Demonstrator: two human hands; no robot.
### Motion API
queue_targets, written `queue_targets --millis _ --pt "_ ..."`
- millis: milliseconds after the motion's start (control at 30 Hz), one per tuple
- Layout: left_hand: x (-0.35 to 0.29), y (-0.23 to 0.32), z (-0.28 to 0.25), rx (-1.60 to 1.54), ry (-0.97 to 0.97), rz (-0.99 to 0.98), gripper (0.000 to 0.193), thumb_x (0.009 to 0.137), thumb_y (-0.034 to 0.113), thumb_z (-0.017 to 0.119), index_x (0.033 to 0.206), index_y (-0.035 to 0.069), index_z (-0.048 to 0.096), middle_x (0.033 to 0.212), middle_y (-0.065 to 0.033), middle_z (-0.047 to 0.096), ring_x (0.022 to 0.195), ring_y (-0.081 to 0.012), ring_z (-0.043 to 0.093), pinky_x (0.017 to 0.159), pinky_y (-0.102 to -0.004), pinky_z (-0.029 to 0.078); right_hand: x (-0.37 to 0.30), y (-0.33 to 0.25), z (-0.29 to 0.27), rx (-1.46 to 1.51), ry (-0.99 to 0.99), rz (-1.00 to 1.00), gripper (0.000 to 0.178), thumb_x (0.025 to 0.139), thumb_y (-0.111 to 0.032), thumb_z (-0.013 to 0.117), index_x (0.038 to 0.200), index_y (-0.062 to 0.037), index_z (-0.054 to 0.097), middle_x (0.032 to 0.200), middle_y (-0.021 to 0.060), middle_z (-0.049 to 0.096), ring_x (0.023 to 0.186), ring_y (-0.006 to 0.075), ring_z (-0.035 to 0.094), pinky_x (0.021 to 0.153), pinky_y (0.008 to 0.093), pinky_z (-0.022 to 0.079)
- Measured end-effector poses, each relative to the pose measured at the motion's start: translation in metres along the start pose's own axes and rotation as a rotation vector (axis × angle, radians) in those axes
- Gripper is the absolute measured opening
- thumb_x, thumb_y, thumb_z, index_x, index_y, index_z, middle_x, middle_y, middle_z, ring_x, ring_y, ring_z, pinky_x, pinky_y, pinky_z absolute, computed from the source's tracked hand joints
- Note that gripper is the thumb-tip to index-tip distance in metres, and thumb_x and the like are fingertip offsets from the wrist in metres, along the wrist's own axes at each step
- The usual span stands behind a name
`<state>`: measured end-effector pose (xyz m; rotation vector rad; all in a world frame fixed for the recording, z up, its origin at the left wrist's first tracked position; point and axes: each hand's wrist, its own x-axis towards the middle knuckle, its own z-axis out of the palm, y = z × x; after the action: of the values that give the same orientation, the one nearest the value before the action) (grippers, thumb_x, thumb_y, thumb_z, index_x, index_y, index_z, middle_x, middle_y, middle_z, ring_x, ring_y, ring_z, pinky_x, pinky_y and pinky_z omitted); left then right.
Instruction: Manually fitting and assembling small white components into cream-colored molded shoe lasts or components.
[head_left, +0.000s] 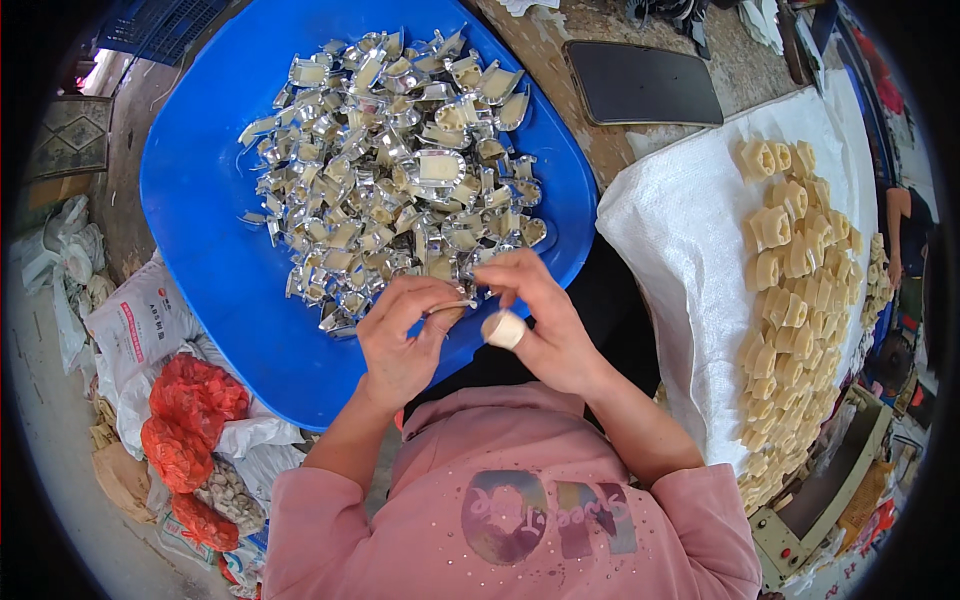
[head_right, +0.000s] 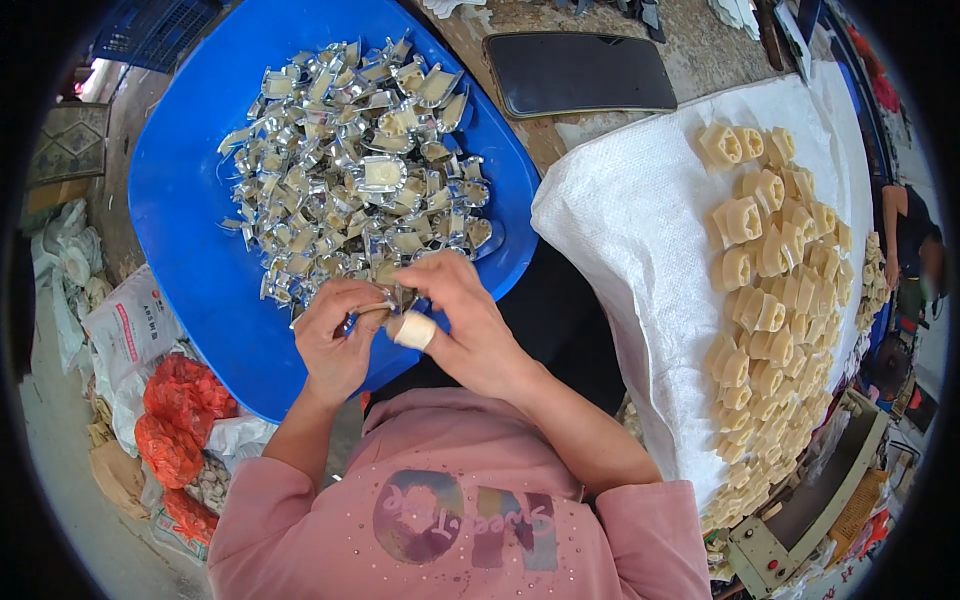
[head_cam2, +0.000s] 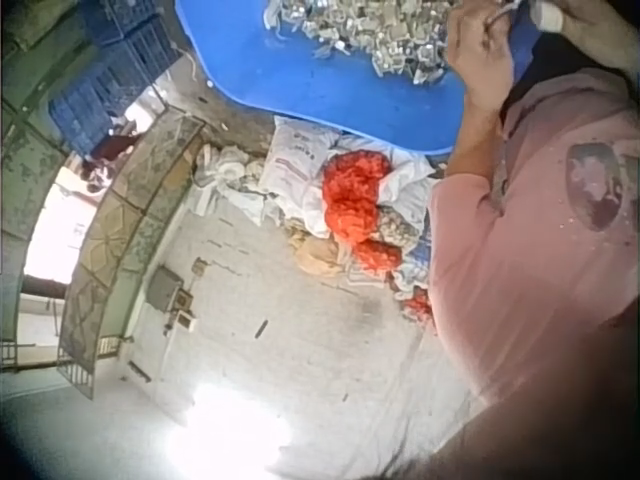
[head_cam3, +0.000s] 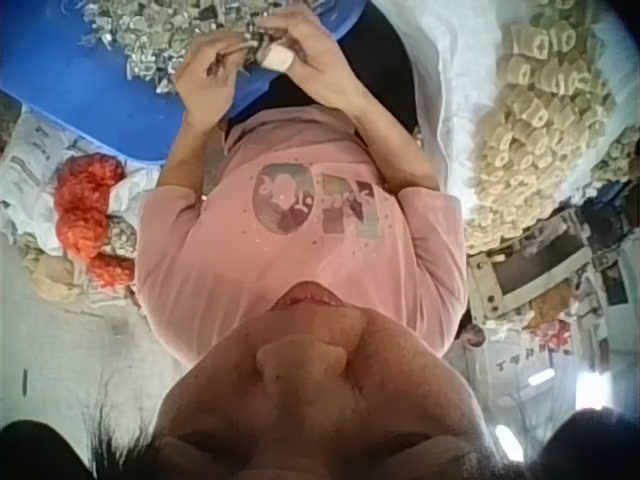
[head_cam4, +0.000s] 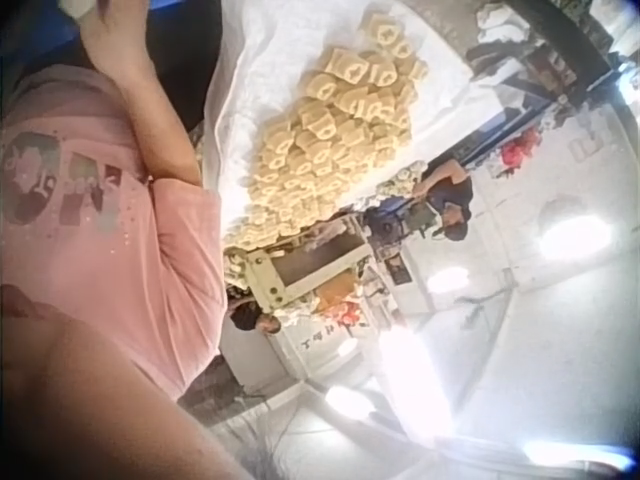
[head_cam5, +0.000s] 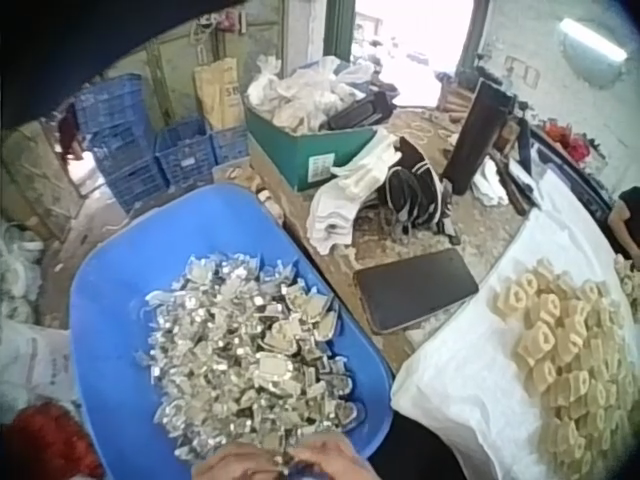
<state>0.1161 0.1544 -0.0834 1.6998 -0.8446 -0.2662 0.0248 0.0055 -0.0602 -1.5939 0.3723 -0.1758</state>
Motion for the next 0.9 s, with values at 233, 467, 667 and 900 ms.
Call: queue_targets --millis 233,467,667,900 --pt "-0.008 0.013 0.009 -0.542 -0.006 -0.331 0.032 0.081 -0.007 0.065 0.109 -0.002 0.049 0.104 -0.0131 0.062 0.090 -0.0153 0.062 0.077 -0.0280 0.053 -0.007 0.008 0.003 -0.082 0.037 -0.290 0.030 0.081 0.010 0.058 0.107 -0.0043 0.059 0.100 0.0122 0.055 0.086 0.0263 0.058 0.074 0.0316 0.048" --pt "-0.007 0.018 0.012 -0.502 0.008 -0.253 0.016 0.091 0.006 0.059 0.103 -0.005 0.055 0.108 -0.0148 0.057 0.092 -0.0156 0.060 0.081 -0.0264 0.050 -0.012 0.011 0.006 0.057 0.141 -0.169 0.025 0.081 0.008 0.059 0.104 -0.0022 0.057 0.099 0.0121 0.055 0.087 0.0226 0.057 0.076 0.0300 0.048" --pt "-0.010 0.025 0.027 -0.444 0.078 -0.262 0.015 0.092 0.009 0.059 0.101 -0.002 0.056 0.107 -0.0150 0.056 0.089 -0.0156 0.057 0.076 -0.0265 0.048 -0.012 0.007 0.007 -0.029 0.172 -0.265 0.019 0.080 0.007 0.060 0.097 -0.0020 0.056 0.096 0.0128 0.054 0.084 0.0247 0.055 0.073 0.0317 0.046" --pt "-0.010 0.022 0.027 -0.488 0.111 -0.279 0.013 0.090 0.005 0.061 0.099 -0.003 0.059 0.099 -0.0106 0.060 0.085 -0.0133 0.060 0.076 -0.0256 0.051 -0.011 0.004 0.010 -0.123 0.187 -0.282 0.020 0.079 0.008 0.061 0.095 -0.0025 0.056 0.093 0.0124 0.052 0.086 0.0253 0.053 0.074 0.0318 0.045"
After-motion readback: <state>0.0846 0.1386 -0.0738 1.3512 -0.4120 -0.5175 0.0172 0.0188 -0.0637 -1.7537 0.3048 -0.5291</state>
